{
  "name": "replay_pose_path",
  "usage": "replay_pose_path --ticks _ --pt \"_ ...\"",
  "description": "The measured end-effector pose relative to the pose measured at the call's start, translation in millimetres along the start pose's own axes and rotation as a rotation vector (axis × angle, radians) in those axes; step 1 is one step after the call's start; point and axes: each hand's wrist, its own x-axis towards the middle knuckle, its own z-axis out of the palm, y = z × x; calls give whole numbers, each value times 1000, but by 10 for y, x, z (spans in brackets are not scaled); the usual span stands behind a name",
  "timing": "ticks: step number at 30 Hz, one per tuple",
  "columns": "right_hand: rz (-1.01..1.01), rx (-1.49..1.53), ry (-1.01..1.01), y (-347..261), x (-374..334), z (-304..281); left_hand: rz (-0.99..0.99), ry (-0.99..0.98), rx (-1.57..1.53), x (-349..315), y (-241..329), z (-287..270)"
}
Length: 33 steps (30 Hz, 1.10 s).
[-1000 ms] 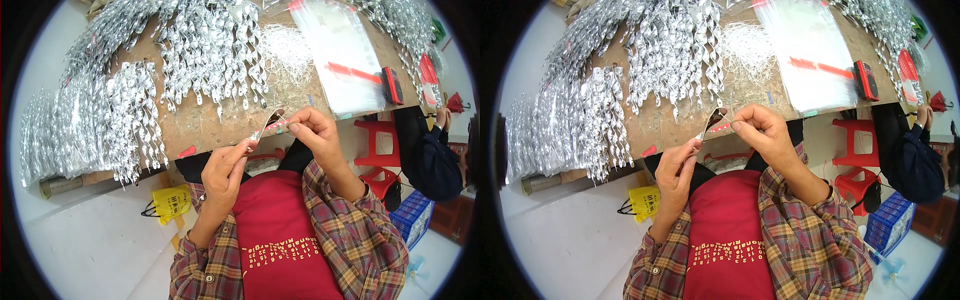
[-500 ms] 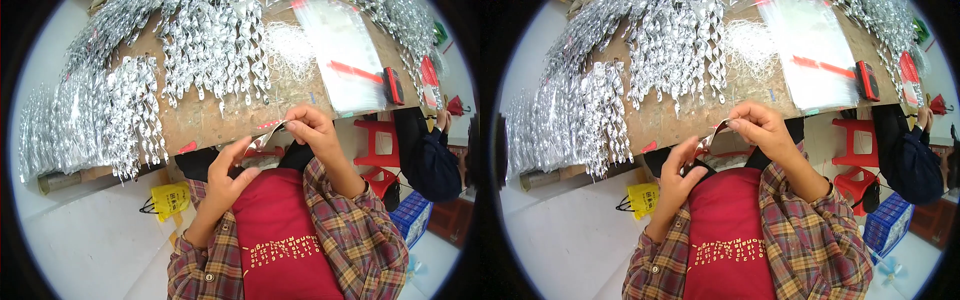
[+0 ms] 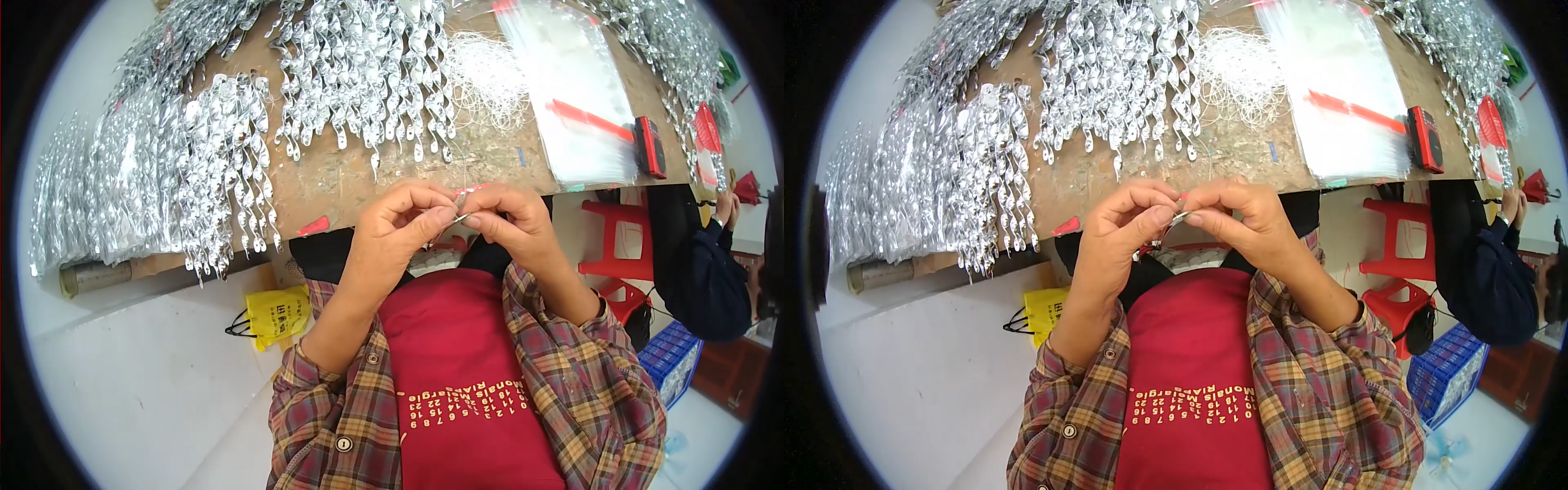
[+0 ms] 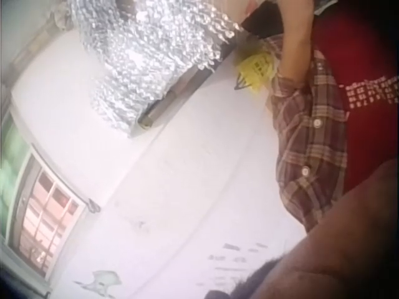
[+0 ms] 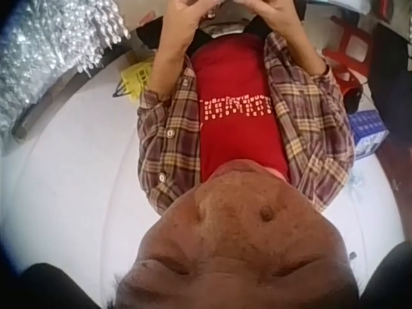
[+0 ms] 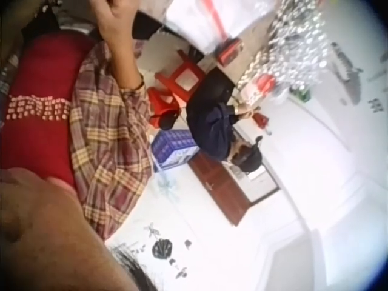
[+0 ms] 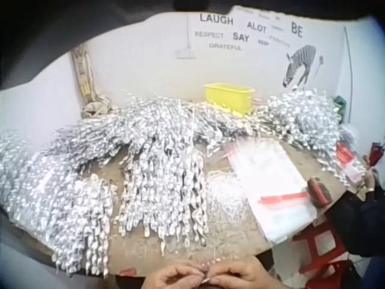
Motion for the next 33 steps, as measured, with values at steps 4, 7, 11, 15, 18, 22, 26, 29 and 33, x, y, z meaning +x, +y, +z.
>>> replay_pose_path --ticks 4,7,11,15,18,22,26,29,33 --pt "-5 2 12 58 4 18 72 14 -27 11 -39 33" --pt "187 385 6 -38 11 51 103 33 -21 16 -34 73" --pt "245 391 -52 -109 82 56 262 8 110 64 -18 105" --pt "308 585 -63 -16 85 23 172 15 -72 28 -111 185" --pt "302 739 35 -10 106 -14 140 -104 197 -14 -257 115" --pt "241 744 71 -43 130 -50 305 -71 534 -17 -124 33" --pt "284 716 47 61 104 -199 352 -68 705 -86 38 -42" --pt "339 723 82 122 93 -231 296 -76 695 -166 7 -175" --pt "397 813 64 211 96 -195 213 -48 643 -273 -49 -289"
